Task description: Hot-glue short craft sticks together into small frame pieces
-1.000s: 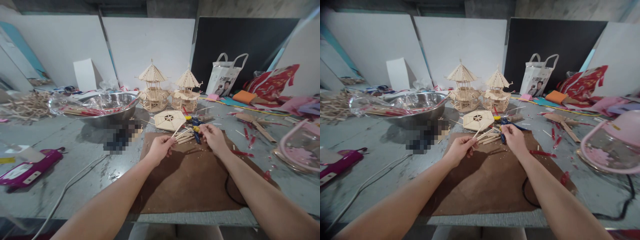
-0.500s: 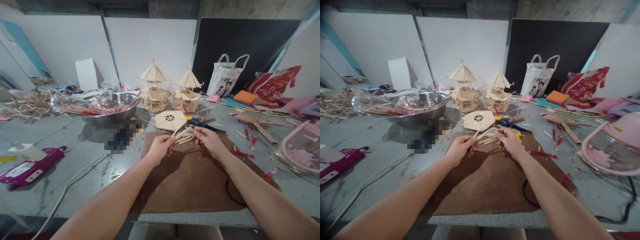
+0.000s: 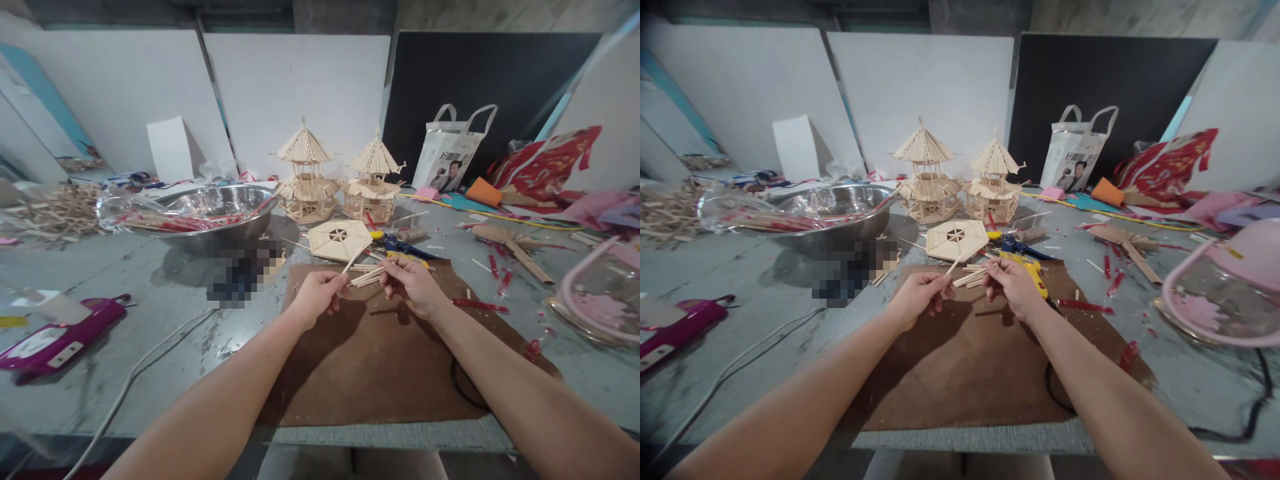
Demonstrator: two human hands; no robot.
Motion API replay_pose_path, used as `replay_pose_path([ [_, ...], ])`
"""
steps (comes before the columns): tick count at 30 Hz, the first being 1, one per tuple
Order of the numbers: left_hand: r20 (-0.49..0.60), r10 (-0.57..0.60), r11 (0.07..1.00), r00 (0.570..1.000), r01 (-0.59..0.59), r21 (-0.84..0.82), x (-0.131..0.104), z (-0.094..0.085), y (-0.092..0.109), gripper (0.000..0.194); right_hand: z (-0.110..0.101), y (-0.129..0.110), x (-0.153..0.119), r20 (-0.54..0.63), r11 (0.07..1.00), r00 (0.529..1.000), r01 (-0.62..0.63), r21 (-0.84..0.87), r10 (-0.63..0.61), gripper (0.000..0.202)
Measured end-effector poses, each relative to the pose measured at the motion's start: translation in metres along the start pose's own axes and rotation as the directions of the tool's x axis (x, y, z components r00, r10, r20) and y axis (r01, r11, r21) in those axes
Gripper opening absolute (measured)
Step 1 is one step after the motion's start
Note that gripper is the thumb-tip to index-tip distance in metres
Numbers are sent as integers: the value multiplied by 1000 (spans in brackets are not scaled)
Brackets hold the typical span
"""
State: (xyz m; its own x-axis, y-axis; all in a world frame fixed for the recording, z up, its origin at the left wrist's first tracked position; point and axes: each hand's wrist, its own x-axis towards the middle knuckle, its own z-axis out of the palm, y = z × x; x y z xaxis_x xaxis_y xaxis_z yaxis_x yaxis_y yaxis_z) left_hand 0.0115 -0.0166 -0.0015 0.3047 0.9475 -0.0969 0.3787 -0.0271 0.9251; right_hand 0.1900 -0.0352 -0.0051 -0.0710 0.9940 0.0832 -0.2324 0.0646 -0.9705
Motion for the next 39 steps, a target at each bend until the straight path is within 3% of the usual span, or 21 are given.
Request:
replay_pose_path([
  [2,-107,33,963,994,-3,270,3,-7,-3,36,-1,0,0,3,1000,1000,9,10,-9,19],
  [4,-141,129,818,982,-26,574,6,-12,-7,31,-2,0,0,8,1000,1000,10,12,-10,19],
  [6,-129,156,705,979,-19,709,6,-15,-10,24,-2,0,1,11,1000,1000,8,6,-8,18],
  [8,-130,206,671,970,-44,740,5,-14,-10,24,-2,0,1,8,1000,1000,4,-2,-4,18],
  [12,-162,384,758,909,-210,617,1,-9,-4,33,-1,2,1,-15,1000,1000,-9,-12,8,17],
  [14,-128,393,828,911,-290,480,-2,-6,1,31,0,3,0,-12,1000,1000,-20,-11,20,18],
  [17,-51,332,904,942,-303,301,-6,0,5,33,1,2,-1,7,1000,1000,-25,-17,25,18],
  [21,53,198,978,979,-201,57,-9,5,6,36,2,1,-1,11,1000,1000,-12,-26,13,18],
  [25,127,90,990,988,-75,-120,-6,4,3,33,3,2,-1,38,999,999,14,-45,-12,19],
  [32,221,23,987,975,13,-163,-6,0,5,27,5,3,-2,64,989,996,74,-130,-66,24],
  [39,244,-17,983,970,60,-171,-8,4,5,30,7,2,-3,39,994,999,4,-105,0,24],
])
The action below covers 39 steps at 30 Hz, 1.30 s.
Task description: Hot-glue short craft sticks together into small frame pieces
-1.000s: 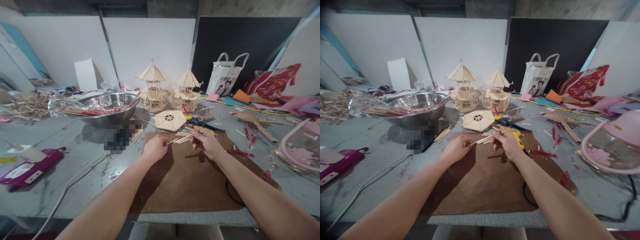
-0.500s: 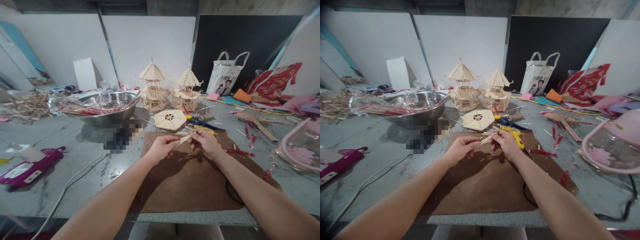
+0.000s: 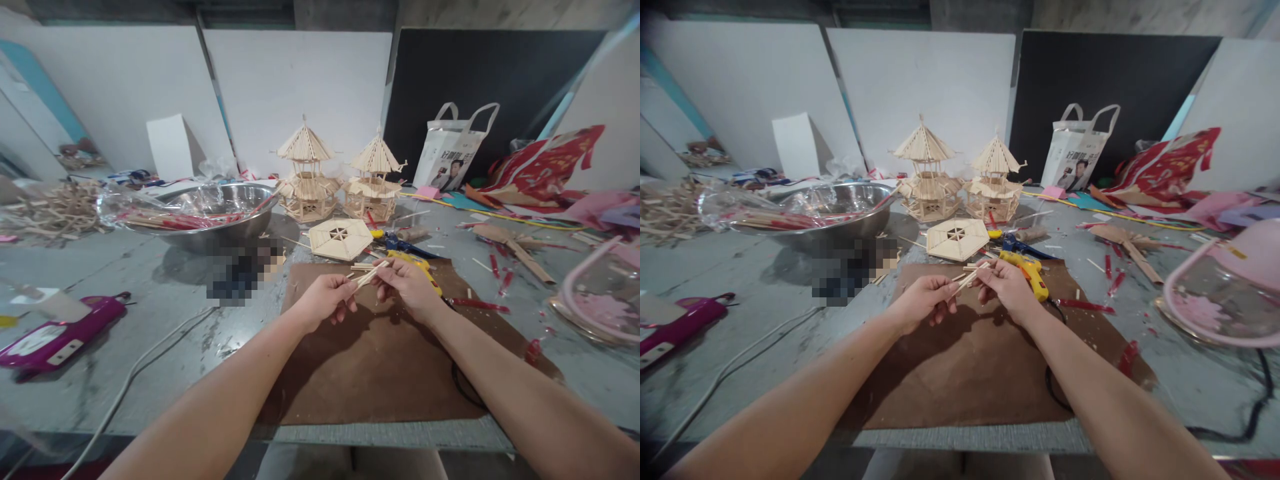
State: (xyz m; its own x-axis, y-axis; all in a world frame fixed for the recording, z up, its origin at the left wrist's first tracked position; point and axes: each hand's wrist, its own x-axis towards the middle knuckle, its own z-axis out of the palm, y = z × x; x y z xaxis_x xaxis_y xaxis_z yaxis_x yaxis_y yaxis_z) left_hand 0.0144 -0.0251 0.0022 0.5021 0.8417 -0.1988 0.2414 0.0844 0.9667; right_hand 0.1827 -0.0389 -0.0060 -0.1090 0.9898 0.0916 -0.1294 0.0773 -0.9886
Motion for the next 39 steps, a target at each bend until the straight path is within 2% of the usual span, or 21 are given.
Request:
replay_pose_path([
  [3,-15,7,1000,1000,-7,-14,0,2,0,30,2,2,-2,47,997,996,-79,-24,80,23],
  [6,-11,-1,1000,1000,1,-10,-1,3,1,29,5,4,-2,69,993,992,-107,-42,110,25],
  [15,8,2,1000,1000,-2,-17,-2,6,1,29,7,1,-3,13,986,990,-139,-89,141,26],
  [24,-26,31,999,999,-31,15,0,7,-1,27,7,3,-2,76,988,985,-153,-22,154,21],
  [31,-66,38,997,997,-34,62,0,11,-2,24,7,5,-2,19,983,984,-176,-52,178,14],
  [39,-77,51,995,996,-44,90,1,12,-2,23,8,1,-4,58,981,979,-191,-38,193,15],
])
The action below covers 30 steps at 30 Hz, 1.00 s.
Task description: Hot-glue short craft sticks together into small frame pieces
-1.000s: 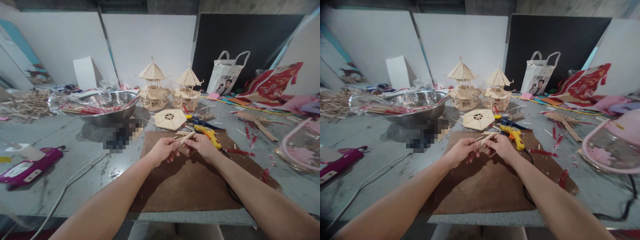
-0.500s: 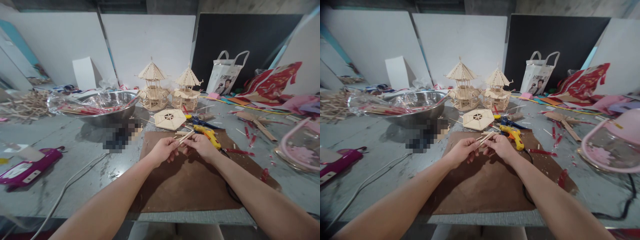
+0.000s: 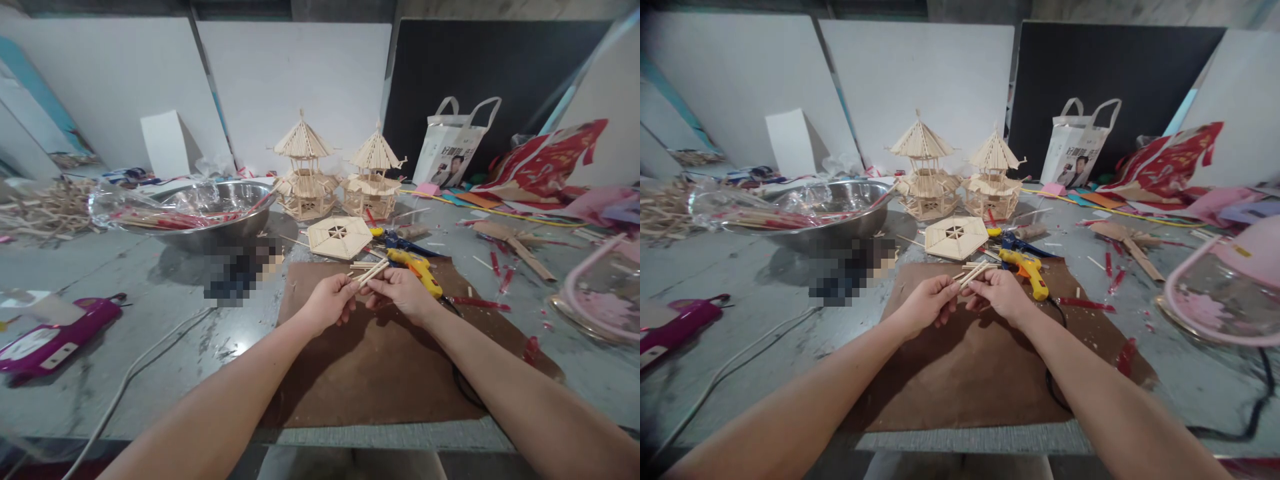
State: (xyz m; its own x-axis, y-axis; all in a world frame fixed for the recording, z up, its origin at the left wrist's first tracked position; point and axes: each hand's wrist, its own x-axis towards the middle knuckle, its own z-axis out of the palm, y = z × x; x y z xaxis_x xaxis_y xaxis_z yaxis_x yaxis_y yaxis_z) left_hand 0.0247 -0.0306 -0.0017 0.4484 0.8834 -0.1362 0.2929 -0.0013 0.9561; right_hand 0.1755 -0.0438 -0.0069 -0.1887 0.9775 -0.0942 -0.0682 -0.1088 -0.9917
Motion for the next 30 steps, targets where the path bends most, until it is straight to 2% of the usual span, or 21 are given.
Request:
replay_pose_path([
  [9,-17,58,997,998,-57,54,1,0,-4,23,1,-2,-1,-13,1000,1000,-6,-1,6,17],
  [17,-46,54,998,997,-52,43,2,3,-4,18,6,-6,-2,-104,998,993,-55,12,56,9],
  [23,-68,101,993,993,-96,74,1,3,-6,18,6,-5,-2,-101,996,991,-79,51,84,8],
  [26,-60,80,997,995,-78,28,1,4,-5,17,7,-5,-1,-121,995,989,-83,56,89,7],
  [30,-10,26,990,1000,-27,-135,1,4,-2,19,8,-6,-2,-133,993,987,-80,89,92,7],
])
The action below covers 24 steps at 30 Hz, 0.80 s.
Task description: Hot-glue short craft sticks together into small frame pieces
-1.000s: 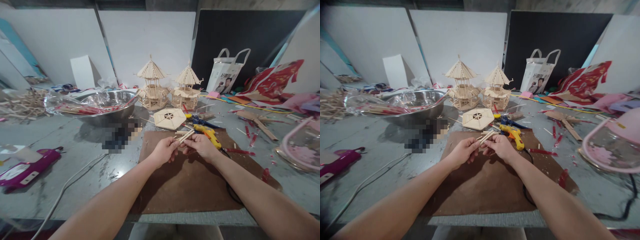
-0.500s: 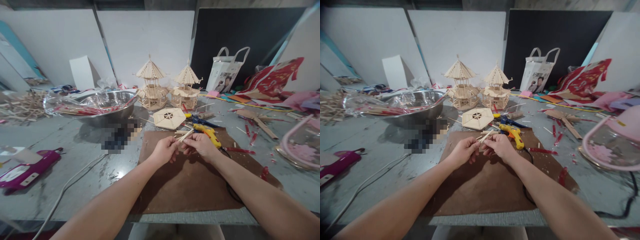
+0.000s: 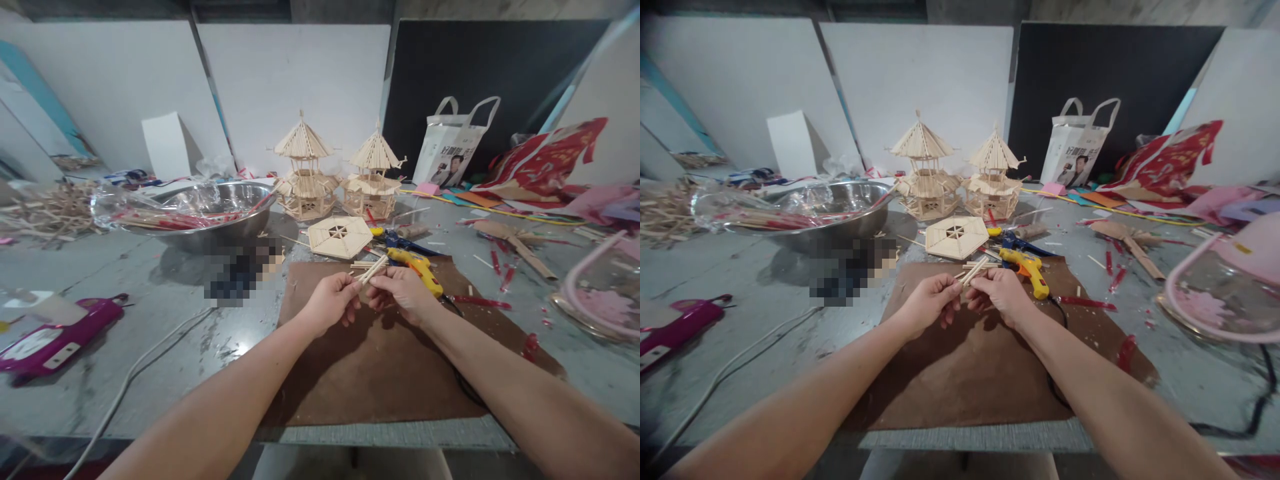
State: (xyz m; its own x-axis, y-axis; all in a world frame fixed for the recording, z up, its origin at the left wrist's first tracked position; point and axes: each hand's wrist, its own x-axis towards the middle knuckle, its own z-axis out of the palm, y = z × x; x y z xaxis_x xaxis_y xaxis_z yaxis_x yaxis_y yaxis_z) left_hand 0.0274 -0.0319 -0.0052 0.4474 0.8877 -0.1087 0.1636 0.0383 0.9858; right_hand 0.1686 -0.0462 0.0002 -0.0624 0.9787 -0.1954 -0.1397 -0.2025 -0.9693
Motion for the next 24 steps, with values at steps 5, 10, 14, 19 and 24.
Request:
replay_pose_path([
  [5,145,-29,978,989,58,-198,-3,-2,4,23,-3,-1,0,73,995,997,-22,94,15,8],
  [10,176,-23,948,984,77,-308,-4,-2,5,22,-2,0,0,112,980,993,-61,191,40,6],
  [14,114,-30,947,993,65,-314,-3,0,4,22,1,1,0,91,995,993,66,70,-72,7],
  [19,58,-18,966,998,33,-257,-2,1,3,22,-2,7,1,50,942,958,288,-172,-284,7],
  [24,12,7,972,1000,-4,-233,-1,1,2,23,1,13,-3,196,742,855,515,-430,-480,6],
])
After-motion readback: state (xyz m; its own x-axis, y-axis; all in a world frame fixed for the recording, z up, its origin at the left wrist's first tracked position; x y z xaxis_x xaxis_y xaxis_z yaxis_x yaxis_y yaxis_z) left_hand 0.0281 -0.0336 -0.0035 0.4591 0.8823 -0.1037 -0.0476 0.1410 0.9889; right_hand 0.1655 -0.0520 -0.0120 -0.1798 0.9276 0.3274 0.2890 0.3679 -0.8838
